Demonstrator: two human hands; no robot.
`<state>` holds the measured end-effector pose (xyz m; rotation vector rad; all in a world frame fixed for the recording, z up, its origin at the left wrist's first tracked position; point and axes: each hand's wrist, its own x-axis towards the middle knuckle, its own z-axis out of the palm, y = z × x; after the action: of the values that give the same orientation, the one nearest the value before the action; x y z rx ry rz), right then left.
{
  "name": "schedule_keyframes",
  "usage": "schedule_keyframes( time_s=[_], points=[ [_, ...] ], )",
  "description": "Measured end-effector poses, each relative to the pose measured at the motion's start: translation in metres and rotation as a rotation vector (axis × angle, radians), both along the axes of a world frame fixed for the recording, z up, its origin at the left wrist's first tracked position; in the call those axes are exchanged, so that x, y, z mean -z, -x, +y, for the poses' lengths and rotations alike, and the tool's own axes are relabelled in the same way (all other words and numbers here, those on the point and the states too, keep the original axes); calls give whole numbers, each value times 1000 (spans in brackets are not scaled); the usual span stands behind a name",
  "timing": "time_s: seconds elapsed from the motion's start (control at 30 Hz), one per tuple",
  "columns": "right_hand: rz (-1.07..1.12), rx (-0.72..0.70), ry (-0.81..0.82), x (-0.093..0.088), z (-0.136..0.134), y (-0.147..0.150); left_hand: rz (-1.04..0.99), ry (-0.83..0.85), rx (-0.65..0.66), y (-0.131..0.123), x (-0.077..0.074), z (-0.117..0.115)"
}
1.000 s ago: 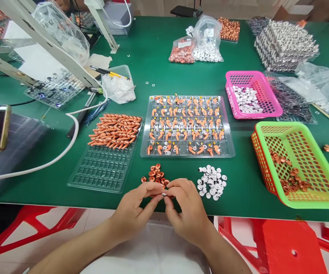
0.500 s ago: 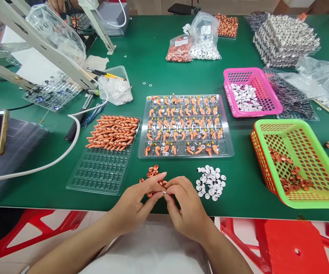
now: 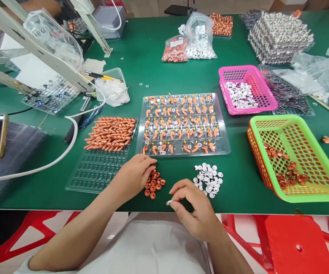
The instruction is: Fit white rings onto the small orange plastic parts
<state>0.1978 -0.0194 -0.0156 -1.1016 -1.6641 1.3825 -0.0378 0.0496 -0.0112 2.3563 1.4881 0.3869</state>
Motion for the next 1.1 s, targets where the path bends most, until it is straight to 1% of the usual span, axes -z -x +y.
schedule_keyframes(
  time_s=[0.1, 0.2, 0.27, 0.33, 0.43, 0.5, 0.57, 0.7, 0.87, 1.0, 1.1],
  points=[
    [2, -19, -19, 0, -1, 2, 36, 30, 8, -2, 0, 3],
    [13, -14, -34, 2, -1, 4, -38, 71, -39, -3, -5, 3],
    [19, 41, -52, 3, -2, 7, -182, 166, -115, -7, -11, 1],
    [31, 114, -101, 3, -2, 11, -395, 343, -175, -13, -18, -3],
    [25, 120, -239, 2, -2, 20, -689, 585, -245, -28, -27, -8],
    [-3, 141, -311, -1, -1, 25, -791, 692, -274, -37, -30, -11],
    [-35, 174, -332, -3, 0, 26, -853, 725, -267, -43, -31, -12],
    [-95, 195, -328, -5, 0, 20, -910, 689, -209, -45, -30, -14],
    [-136, 129, -316, -5, 1, 10, -915, 743, -104, -37, -30, -12],
    [-60, 54, -198, -8, 4, 7, -831, 801, -37, -32, -32, -10],
    [47, 111, -62, -11, 7, 6, -816, 773, -75, -31, -31, -13]
  ],
)
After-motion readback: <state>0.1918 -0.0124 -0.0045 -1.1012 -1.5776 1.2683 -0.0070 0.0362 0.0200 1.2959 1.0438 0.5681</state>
